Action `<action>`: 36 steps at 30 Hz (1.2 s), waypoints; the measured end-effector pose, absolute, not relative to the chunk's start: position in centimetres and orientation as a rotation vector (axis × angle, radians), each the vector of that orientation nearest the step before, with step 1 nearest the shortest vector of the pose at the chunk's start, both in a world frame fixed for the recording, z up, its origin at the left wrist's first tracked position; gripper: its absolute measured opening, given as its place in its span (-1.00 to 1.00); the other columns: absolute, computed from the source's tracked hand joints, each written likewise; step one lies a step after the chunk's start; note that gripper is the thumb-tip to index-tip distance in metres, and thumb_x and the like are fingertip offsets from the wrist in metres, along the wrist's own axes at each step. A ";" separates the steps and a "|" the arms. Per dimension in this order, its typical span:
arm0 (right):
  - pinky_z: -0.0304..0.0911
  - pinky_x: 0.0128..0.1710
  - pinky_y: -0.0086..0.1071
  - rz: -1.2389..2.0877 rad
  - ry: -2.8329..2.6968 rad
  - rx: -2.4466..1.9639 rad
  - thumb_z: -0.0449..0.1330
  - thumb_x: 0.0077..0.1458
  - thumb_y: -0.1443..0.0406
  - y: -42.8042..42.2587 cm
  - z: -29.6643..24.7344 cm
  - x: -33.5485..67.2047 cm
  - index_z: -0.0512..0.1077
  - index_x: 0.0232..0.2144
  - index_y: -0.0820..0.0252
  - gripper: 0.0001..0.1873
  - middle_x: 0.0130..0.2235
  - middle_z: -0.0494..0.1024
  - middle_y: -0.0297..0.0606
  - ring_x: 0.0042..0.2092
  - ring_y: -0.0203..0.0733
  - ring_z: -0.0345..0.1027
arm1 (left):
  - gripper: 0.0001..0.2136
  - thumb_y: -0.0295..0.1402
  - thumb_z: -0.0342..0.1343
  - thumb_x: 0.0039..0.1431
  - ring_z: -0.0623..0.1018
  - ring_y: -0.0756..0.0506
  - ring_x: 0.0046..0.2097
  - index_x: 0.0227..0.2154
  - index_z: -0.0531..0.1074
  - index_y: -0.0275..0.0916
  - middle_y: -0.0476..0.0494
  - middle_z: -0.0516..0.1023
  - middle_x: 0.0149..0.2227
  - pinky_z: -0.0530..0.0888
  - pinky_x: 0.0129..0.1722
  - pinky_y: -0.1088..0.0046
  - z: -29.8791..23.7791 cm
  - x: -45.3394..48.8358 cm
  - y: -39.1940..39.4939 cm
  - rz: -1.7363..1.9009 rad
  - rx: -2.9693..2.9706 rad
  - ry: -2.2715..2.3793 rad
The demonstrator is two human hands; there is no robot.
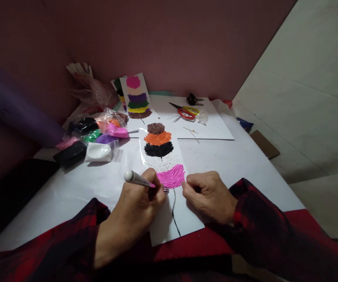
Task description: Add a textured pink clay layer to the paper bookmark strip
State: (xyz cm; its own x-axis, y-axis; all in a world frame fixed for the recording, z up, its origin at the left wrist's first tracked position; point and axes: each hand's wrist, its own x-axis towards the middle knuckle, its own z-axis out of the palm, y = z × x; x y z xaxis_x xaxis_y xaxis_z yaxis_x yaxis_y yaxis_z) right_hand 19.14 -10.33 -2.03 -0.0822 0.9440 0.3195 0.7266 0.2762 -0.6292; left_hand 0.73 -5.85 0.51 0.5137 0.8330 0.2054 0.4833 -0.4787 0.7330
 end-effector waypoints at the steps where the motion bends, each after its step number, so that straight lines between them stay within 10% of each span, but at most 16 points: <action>1: -0.17 -0.61 -0.49 0.404 -1.863 -1.509 0.04 0.02 0.41 -10.3 -2.0 19.2 0.02 -0.76 0.18 -0.61 -0.68 -0.07 -0.53 -0.63 -0.46 -0.17 | -0.85 -0.50 -0.06 0.02 0.24 0.06 -0.59 -0.60 0.18 -0.20 0.08 0.21 -0.66 0.19 -0.62 0.55 0.6 0.8 -5.8 0.743 2.153 1.071; 36: -0.17 -0.61 -0.47 0.428 -1.857 -1.510 0.04 0.02 0.41 -10.3 -2.1 19.1 0.00 -0.74 0.17 -0.62 -0.68 -0.05 -0.52 -0.62 -0.45 -0.16 | -0.87 -0.48 -0.10 0.07 0.21 0.08 -0.61 -0.55 0.16 -0.19 0.09 0.23 -0.64 0.18 -0.66 0.57 0.0 0.7 -5.7 0.670 2.140 1.025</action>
